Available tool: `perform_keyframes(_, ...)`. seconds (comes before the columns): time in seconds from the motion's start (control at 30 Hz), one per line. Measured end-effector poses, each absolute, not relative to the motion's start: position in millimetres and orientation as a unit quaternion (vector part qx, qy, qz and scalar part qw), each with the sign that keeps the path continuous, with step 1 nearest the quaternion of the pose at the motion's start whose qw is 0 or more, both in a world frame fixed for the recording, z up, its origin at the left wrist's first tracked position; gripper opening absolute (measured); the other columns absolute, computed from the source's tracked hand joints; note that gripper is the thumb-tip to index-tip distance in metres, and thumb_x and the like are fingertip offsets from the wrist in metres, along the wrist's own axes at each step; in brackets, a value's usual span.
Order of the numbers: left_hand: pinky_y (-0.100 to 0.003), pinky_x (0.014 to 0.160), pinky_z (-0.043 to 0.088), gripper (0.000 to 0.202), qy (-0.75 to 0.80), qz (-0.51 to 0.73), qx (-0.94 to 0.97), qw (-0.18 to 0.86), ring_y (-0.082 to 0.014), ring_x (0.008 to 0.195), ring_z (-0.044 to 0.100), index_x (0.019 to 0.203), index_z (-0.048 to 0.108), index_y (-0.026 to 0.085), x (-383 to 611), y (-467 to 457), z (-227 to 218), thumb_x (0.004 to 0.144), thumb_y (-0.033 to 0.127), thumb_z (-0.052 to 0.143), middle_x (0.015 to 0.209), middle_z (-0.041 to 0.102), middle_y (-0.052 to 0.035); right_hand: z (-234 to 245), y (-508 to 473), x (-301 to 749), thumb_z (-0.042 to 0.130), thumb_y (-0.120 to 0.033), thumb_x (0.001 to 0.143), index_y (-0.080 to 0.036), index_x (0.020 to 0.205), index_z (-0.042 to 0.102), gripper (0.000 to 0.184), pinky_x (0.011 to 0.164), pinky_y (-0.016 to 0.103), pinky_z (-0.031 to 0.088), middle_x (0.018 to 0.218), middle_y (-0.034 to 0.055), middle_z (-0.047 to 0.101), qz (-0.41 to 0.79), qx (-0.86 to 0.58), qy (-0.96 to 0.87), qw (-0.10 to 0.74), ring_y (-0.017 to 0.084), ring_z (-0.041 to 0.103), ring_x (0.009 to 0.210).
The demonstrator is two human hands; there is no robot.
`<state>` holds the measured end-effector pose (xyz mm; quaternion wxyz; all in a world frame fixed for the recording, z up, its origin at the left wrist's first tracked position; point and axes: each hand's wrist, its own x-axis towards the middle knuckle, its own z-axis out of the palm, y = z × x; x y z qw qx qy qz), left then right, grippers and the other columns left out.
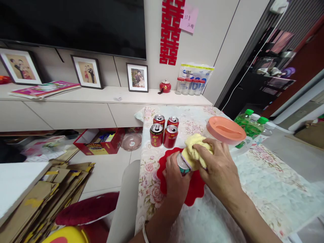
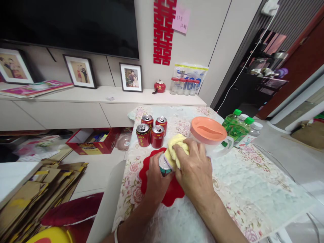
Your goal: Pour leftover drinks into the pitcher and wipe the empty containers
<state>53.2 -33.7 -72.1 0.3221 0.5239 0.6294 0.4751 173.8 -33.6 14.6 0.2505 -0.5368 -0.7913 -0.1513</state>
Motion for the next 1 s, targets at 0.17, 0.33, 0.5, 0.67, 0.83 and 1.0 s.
perform_keyframes(0.17,-0.053,0.097,0.049,0.044,0.634,0.489,0.532,0.277,-0.0356,0.123,0.064,0.127,0.055,0.023,57.2,-31.9,-85.4,0.084,0.019,0.061,0.128,0.069,-0.0132,7.7,-30.9,161.3,0.061,-0.015,0.09,-0.021,0.118,0.074,0.031,0.082,0.047,0.053,0.125,0.0177,0.06,-0.03,-0.548,-0.817,0.176,0.034,0.053,0.109)
perform_keyframes(0.33,-0.047,0.09,0.05,0.038,0.644,0.487,0.538,0.245,-0.0335,0.12,0.066,0.124,0.055,0.025,59.2,-31.5,-92.3,0.086,0.02,0.055,0.124,0.07,-0.0117,18.9,-29.8,155.3,0.062,-0.013,0.085,-0.023,0.096,0.074,0.019,0.068,0.038,0.047,0.119,0.0143,0.057,0.041,-0.566,-0.82,0.076,0.034,0.054,0.108)
perform_keyframes(0.5,-0.057,0.1,0.048,0.05,0.605,0.498,0.552,0.285,-0.037,0.127,0.062,0.132,0.053,0.023,54.3,-33.5,-88.0,0.082,0.017,0.055,0.132,0.066,-0.0147,26.1,-34.7,176.6,0.062,-0.009,0.081,-0.023,0.088,0.075,0.021,0.076,0.038,0.049,0.102,0.0072,0.057,0.182,-0.519,-0.814,0.185,0.025,0.058,0.096)
perform_keyframes(0.67,-0.061,0.11,0.045,0.057,0.581,0.522,0.543,0.309,-0.0378,0.131,0.058,0.135,0.054,0.019,54.4,-32.4,-87.9,0.079,0.017,0.063,0.136,0.063,-0.017,-3.0,-50.5,207.7,0.079,-0.036,0.084,-0.028,0.102,0.078,0.021,0.088,0.038,0.052,0.112,0.0052,0.067,0.248,-0.548,-0.597,0.53,0.025,0.066,0.104)
perform_keyframes(0.83,-0.056,0.116,0.045,0.063,0.563,0.546,0.535,0.314,-0.0349,0.132,0.058,0.135,0.054,0.018,53.5,-32.0,-87.6,0.074,0.019,0.071,0.137,0.062,-0.0161,-45.3,-73.9,210.8,0.079,-0.042,0.083,-0.022,0.117,0.077,0.039,0.092,0.046,0.054,0.121,0.0123,0.073,0.218,-0.574,-0.472,0.633,0.034,0.067,0.115)
perform_keyframes(1.0,-0.051,0.114,0.049,0.07,0.546,0.559,0.536,0.318,-0.0332,0.133,0.06,0.139,0.057,0.021,44.5,-39.0,-79.6,0.071,0.019,0.073,0.139,0.063,-0.0132,-64.6,-86.9,192.6,0.072,-0.045,0.089,-0.023,0.125,0.074,0.042,0.098,0.052,0.054,0.124,0.0132,0.074,0.248,-0.558,-0.469,0.638,0.037,0.067,0.12)
